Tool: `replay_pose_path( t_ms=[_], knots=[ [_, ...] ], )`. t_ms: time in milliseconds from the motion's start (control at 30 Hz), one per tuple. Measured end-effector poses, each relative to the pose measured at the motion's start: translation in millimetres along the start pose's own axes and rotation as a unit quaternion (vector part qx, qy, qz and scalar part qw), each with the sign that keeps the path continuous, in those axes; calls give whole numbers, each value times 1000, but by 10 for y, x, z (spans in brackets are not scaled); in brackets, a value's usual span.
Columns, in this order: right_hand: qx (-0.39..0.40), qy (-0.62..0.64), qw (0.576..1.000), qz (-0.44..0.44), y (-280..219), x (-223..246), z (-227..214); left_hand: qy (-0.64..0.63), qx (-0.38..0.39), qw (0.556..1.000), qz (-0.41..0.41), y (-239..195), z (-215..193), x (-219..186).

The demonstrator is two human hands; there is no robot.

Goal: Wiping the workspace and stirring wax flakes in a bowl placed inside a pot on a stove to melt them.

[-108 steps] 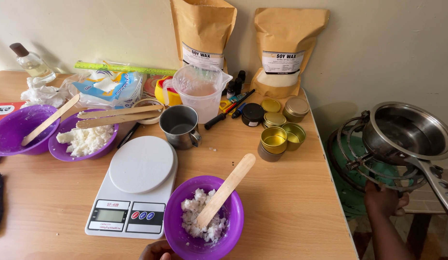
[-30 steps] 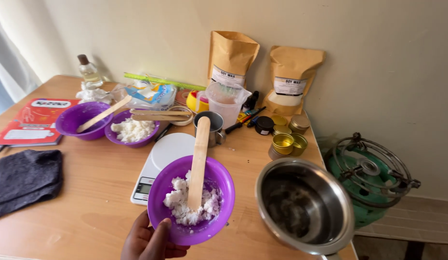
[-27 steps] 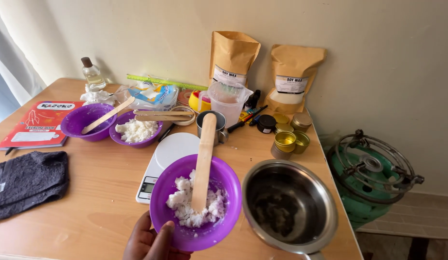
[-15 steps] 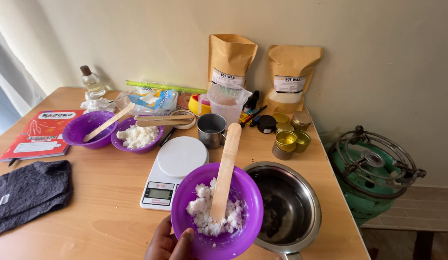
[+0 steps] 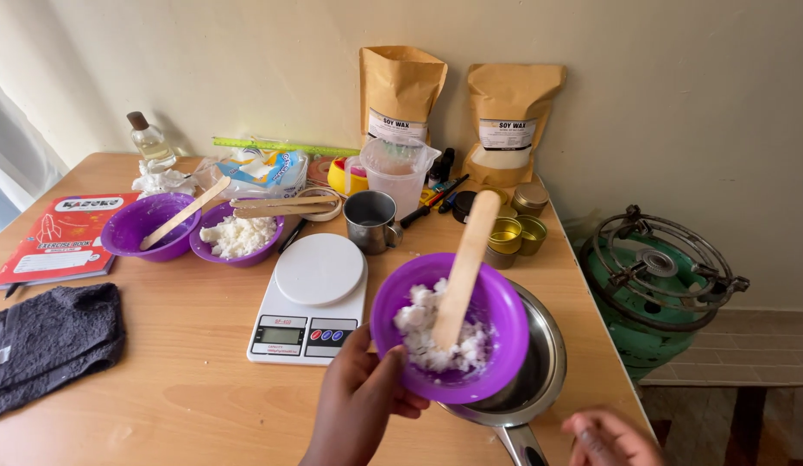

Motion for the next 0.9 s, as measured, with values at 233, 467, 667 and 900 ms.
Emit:
replay_pose_path(
  t_ms=[233,467,667,900],
  knots=[
    [32,-94,975,-196,-303,1395,344,104,72,992,-20,-22,480,-96],
    [54,-99,977,-183,-206,1511,540,190,139,972,-18,28,725,-74],
    [39,-141,960,-238,-167,1547,577,485,108,866,50,159,670,-201],
    [-8,-320,878,-357,-177,1504,621,616,39,782,92,383,598,-29]
  ],
)
Point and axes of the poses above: each hand's wrist, its own y-axis towards the middle knuckle, its own z-axis out of the palm, x = y × z, the point moved 10 cm from there along y, towards the middle knuckle, and after that the axes turned 3 degrees about z, right-handed, at the moved point
